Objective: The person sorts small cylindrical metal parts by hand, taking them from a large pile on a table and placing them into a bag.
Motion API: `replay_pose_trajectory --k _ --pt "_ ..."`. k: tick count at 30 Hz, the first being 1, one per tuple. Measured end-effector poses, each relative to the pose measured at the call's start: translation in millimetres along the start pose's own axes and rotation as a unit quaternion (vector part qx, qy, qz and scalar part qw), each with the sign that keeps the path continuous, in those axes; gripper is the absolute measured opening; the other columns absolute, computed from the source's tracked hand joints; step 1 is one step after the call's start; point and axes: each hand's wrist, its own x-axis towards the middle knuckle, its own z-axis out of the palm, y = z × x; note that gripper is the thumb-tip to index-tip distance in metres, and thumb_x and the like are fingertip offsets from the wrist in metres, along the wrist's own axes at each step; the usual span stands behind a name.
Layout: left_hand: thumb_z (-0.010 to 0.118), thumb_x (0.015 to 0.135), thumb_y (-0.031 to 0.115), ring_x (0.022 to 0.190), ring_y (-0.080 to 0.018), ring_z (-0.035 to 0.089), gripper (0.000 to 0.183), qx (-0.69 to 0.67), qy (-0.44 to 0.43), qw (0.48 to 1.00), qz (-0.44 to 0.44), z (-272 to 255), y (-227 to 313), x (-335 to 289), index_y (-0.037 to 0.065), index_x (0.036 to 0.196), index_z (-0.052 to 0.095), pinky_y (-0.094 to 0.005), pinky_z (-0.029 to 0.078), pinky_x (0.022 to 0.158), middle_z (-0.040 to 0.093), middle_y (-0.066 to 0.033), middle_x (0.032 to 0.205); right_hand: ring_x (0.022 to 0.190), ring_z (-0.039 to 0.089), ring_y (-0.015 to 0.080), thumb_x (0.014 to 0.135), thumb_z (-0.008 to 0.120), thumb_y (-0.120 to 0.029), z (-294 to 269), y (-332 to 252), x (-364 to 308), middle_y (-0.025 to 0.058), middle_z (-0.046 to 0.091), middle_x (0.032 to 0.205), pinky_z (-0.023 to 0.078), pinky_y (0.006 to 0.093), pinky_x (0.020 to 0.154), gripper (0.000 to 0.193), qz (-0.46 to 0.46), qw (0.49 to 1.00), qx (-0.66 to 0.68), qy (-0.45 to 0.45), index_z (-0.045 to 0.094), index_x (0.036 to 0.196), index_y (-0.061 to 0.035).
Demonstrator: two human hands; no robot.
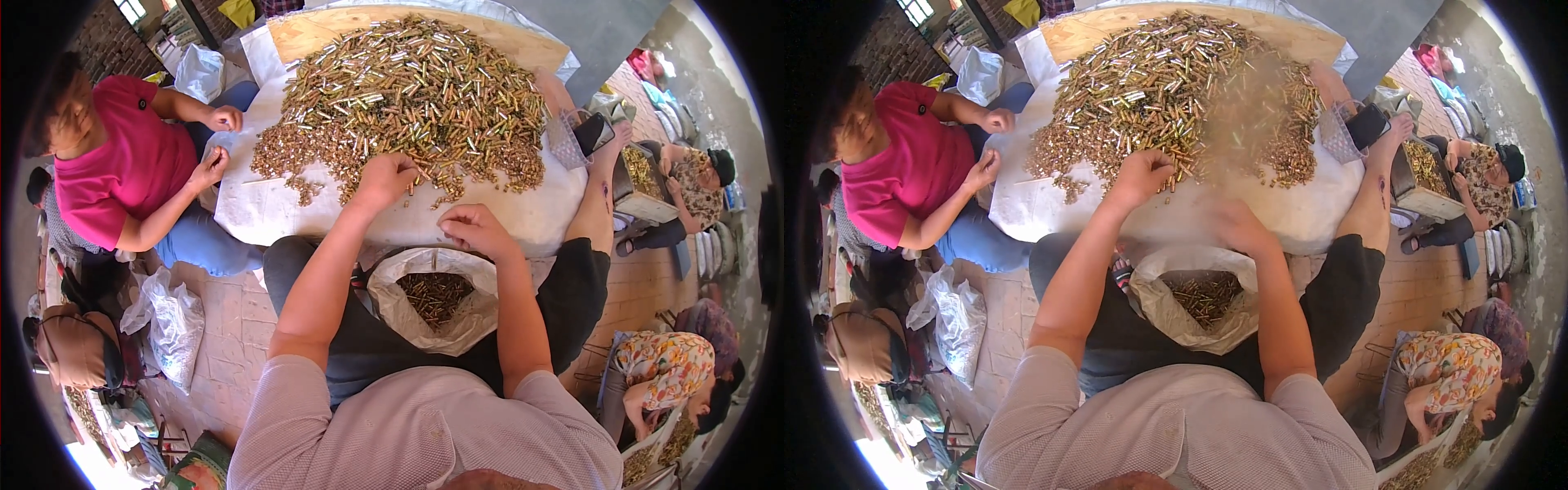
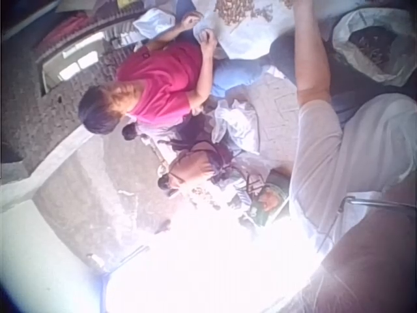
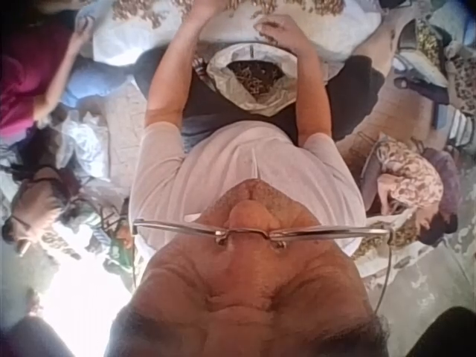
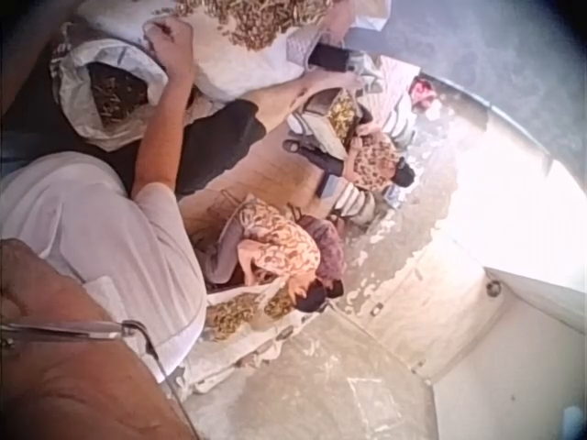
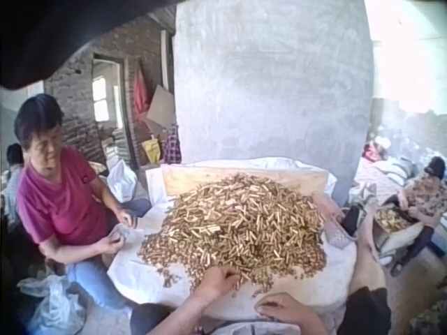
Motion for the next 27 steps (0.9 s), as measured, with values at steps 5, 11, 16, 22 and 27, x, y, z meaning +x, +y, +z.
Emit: replay_pose_trajectory --k 5,11,16,22,27 --pt "0.065 0.086 0.017 0.083 -0.0338 0.069 0.014 0.215 -0.015 0.972 0.09 21 -1 -7 0.006 0.093 0.07 -0.0444 0.055 0.072 0.069 -0.0183 0.091 0.069 0.063 0.0298 0.086 0.062 -0.006 -5 40 29 0.0147 0.067 0.081 0.05 0.0382 0.062 0.015 -0.276 0.819 -0.474 0.169 0.069 0.099 -0.0024" --pt "0.065 0.087 0.018 0.093 -0.0369 0.068 0.016 0.332 -0.028 0.942 0.034 33 10 -12 0.005 0.095 0.068 -0.0461 0.056 0.076 0.065 -0.0208 0.104 0.08 0.063 0.0389 0.083 0.066 -0.008 6 43 36 0.0196 0.065 0.09 0.051 0.0446 0.072 0.016 -0.179 0.767 -0.589 0.182 0.067 0.099 -0.0033" --pt "0.062 0.085 0.013 0.086 -0.0366 0.069 0.013 0.36 -0.027 0.931 0.057 37 8 -11 0.005 0.094 0.067 -0.0457 0.057 0.072 0.065 -0.0199 0.097 0.083 0.063 0.0403 0.083 0.067 -0.011 -3 49 37 0.021 0.063 0.09 0.051 0.0466 0.074 0.012 -0.132 0.778 -0.577 0.212 0.064 0.091 -0.002" --pt "0.055 0.086 0.008 0.087 -0.0364 0.07 0.017 0.371 -0.036 0.926 0.054 42 5 -16 0.002 0.092 0.07 -0.0445 0.058 0.073 0.067 -0.0203 0.099 0.079 0.063 0.0381 0.081 0.068 -0.007 -4 47 30 0.0206 0.063 0.086 0.051 0.043 0.072 0.011 -0.166 0.8 -0.533 0.219 0.063 0.088 0.001" --pt "0.055 0.085 0.007 0.087 -0.0333 0.072 0.018 0.389 0.021 0.921 -0.002 53 5 -17 0.003 0.09 0.072 -0.0431 0.059 0.074 0.07 -0.0187 0.094 0.072 0.064 0.0276 0.082 0.066 -0.001 -3 34 22 0.0176 0.065 0.085 0.052 0.0357 0.067 0.014 -0.225 0.825 -0.475 0.208 0.065 0.095 0.0031"
